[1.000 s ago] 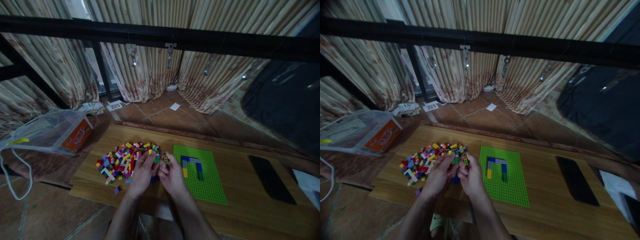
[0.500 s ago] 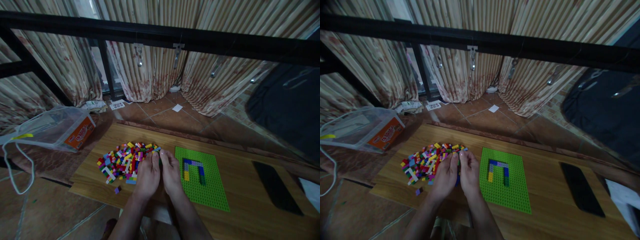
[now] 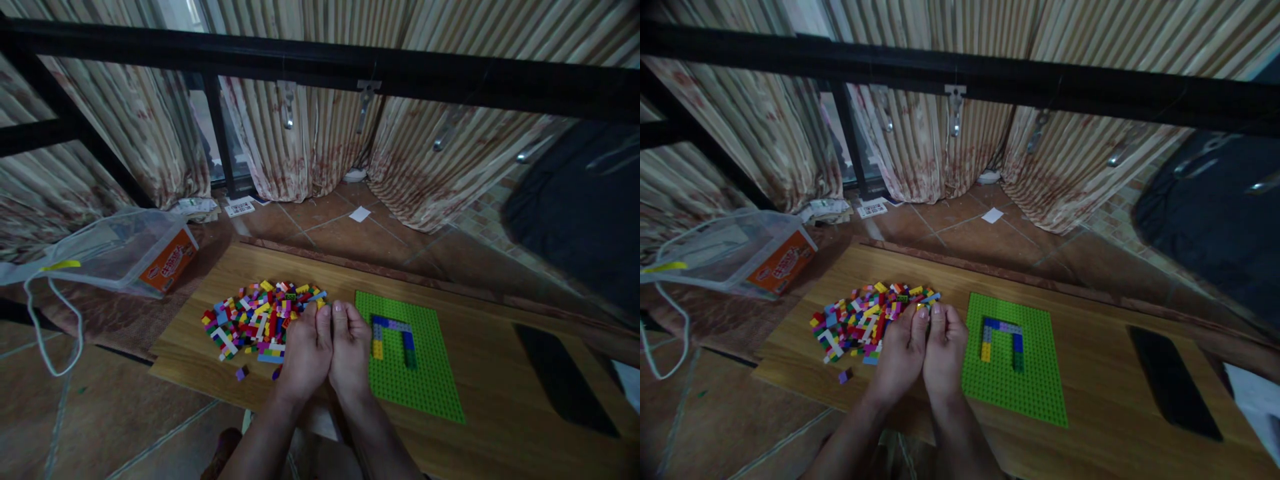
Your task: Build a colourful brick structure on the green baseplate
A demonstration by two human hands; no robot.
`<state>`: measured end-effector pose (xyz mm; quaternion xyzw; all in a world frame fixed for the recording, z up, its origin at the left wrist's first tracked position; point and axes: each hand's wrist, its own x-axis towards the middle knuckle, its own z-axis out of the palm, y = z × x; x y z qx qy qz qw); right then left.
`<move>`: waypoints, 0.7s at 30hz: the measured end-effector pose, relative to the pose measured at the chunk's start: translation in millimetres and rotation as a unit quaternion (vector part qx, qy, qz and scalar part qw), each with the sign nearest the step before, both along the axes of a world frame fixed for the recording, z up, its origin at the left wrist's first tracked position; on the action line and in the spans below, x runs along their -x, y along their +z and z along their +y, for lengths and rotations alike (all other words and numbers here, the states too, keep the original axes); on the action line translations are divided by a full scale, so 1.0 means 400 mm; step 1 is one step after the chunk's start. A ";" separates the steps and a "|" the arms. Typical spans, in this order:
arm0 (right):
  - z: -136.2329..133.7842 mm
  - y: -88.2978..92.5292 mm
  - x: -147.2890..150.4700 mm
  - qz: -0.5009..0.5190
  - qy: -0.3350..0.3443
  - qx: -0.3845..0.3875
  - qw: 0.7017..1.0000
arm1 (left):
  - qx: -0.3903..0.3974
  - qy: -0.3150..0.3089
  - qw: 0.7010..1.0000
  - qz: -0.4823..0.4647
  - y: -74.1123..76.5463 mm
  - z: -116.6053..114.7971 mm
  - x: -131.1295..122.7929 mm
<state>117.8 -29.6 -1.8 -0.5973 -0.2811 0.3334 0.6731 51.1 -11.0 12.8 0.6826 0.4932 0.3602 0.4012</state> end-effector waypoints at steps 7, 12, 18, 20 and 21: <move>0.016 0.006 -0.005 0.303 -0.014 0.008 0.953 | 0.044 0.017 0.991 -0.127 -0.037 -0.002 -0.014; 0.015 0.007 -0.030 0.382 0.037 0.031 0.923 | 0.139 0.010 0.969 -0.203 -0.045 -0.006 -0.025; 0.010 0.010 -0.015 0.246 0.082 0.001 0.966 | 0.089 0.050 0.982 -0.160 -0.040 0.003 -0.018; 0.011 0.002 -0.005 0.176 0.069 -0.023 0.982 | 0.037 0.077 0.989 -0.120 -0.038 0.008 -0.013; 0.012 -0.002 0.000 0.164 0.063 -0.031 0.984 | 0.025 0.083 0.990 -0.109 -0.037 0.010 -0.011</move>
